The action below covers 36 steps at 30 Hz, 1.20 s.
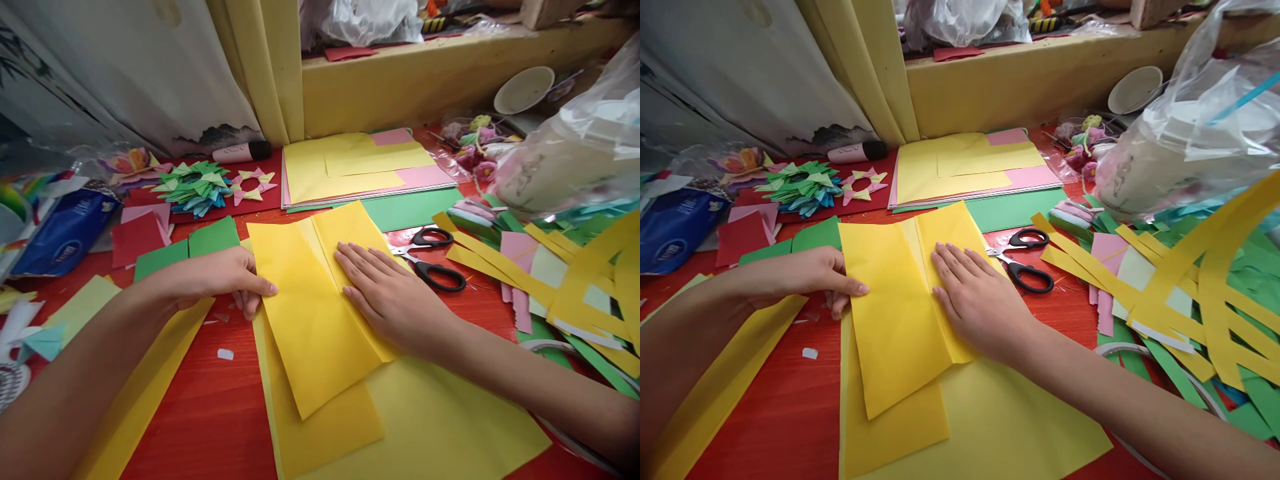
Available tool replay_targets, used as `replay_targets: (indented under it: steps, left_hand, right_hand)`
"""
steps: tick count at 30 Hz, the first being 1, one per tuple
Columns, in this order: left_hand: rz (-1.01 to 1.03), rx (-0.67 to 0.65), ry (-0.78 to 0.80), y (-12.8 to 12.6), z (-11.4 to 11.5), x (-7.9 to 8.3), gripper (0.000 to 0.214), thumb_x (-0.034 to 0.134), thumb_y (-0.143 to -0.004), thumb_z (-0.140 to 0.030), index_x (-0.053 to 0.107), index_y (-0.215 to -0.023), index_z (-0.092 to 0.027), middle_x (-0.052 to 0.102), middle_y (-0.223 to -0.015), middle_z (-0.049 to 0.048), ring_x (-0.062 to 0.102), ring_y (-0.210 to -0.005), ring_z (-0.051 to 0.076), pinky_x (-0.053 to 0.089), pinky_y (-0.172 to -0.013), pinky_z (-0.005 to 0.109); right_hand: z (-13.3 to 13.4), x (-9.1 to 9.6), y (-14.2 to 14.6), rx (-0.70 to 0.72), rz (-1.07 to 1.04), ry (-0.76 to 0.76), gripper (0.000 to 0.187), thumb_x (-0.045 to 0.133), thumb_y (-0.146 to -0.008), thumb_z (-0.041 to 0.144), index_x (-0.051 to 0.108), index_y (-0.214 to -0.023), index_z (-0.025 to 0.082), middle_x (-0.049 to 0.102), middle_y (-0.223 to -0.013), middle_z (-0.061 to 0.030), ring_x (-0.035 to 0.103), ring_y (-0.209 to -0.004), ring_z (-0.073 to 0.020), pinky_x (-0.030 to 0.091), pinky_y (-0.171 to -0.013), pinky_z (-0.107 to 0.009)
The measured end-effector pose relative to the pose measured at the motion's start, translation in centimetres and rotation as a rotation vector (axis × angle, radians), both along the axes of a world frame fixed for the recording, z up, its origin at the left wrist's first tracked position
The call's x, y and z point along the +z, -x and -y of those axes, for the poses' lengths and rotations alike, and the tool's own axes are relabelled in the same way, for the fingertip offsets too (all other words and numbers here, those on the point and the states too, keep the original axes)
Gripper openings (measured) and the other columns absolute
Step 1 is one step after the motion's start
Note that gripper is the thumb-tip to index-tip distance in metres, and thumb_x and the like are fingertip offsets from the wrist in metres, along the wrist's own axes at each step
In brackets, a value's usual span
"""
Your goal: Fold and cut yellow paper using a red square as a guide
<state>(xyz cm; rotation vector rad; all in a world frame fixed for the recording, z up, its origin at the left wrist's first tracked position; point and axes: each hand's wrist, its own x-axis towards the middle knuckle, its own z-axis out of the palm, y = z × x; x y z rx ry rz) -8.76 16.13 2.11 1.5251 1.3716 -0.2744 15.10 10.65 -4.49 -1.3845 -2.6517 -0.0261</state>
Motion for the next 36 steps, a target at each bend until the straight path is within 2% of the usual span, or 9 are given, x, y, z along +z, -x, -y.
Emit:
replay_targets:
  steps: [12,25,28,31,34,36]
  left_hand:
    - [-0.019,-0.037,-0.017,-0.1,0.0,0.3,0.033,0.058,-0.069,-0.036,0.062,-0.042,-0.017,0.064,-0.050,0.0059,0.056,-0.055,0.015,0.041,-0.057,0.022]
    - [-0.033,-0.042,-0.017,0.3,0.0,0.2,0.035,0.058,-0.070,-0.040,0.062,-0.045,-0.016,0.064,-0.053,0.0070,0.056,-0.056,0.015,0.040,-0.054,0.022]
    - [0.023,0.052,-0.063,0.3,-0.2,-0.1,0.031,0.059,-0.069,-0.042,0.062,-0.053,-0.015,0.065,-0.059,0.0068,0.057,-0.056,0.015,0.040,-0.051,0.022]
    - [0.088,0.204,-0.207,0.4,-0.6,-0.5,0.026,0.061,-0.069,-0.041,0.058,-0.061,-0.016,0.064,-0.061,0.0035,0.053,-0.051,0.011,0.039,-0.047,0.021]
    - [0.140,0.294,-0.362,0.5,-0.8,-0.8,0.024,0.059,-0.071,-0.039,0.053,-0.063,-0.018,0.056,-0.057,-0.0012,0.045,-0.045,0.007,0.033,-0.043,0.019]
    - [0.178,0.309,-0.403,0.6,-0.8,-0.7,0.024,0.057,-0.072,-0.039,0.050,-0.061,-0.018,0.052,-0.055,-0.0028,0.039,-0.043,0.006,0.030,-0.042,0.019]
  right_hand:
    - [0.0,0.1,0.0,0.003,-0.045,0.021,0.051,0.022,-0.092,0.032,0.028,-0.136,0.007,0.026,-0.142,-0.0089,0.021,-0.132,-0.0185,0.020,-0.109,-0.037]
    - [-0.1,0.0,-0.1,-0.002,-0.049,0.014,0.051,0.023,-0.092,0.032,0.028,-0.136,0.007,0.026,-0.142,-0.0088,0.022,-0.131,-0.0189,0.021,-0.108,-0.038]
    - [-0.2,0.3,-0.2,-0.043,-0.153,-0.020,0.051,0.025,-0.092,0.033,0.033,-0.133,0.005,0.030,-0.141,-0.0108,0.025,-0.130,-0.0193,0.025,-0.107,-0.037]
    - [-0.2,0.9,-0.3,-0.040,-0.253,-0.084,0.048,0.029,-0.091,0.031,0.039,-0.130,0.005,0.037,-0.137,-0.0117,0.030,-0.128,-0.0184,0.026,-0.107,-0.034]
    - [-0.2,1.3,-0.3,0.004,-0.226,-0.036,0.052,0.036,-0.087,0.038,0.039,-0.130,0.008,0.040,-0.135,-0.0111,0.035,-0.125,-0.0195,0.027,-0.106,-0.036]
    - [-0.2,1.2,-0.3,0.031,-0.191,0.024,0.061,0.038,-0.085,0.047,0.036,-0.132,0.009,0.038,-0.137,-0.0123,0.034,-0.126,-0.0214,0.027,-0.106,-0.038]
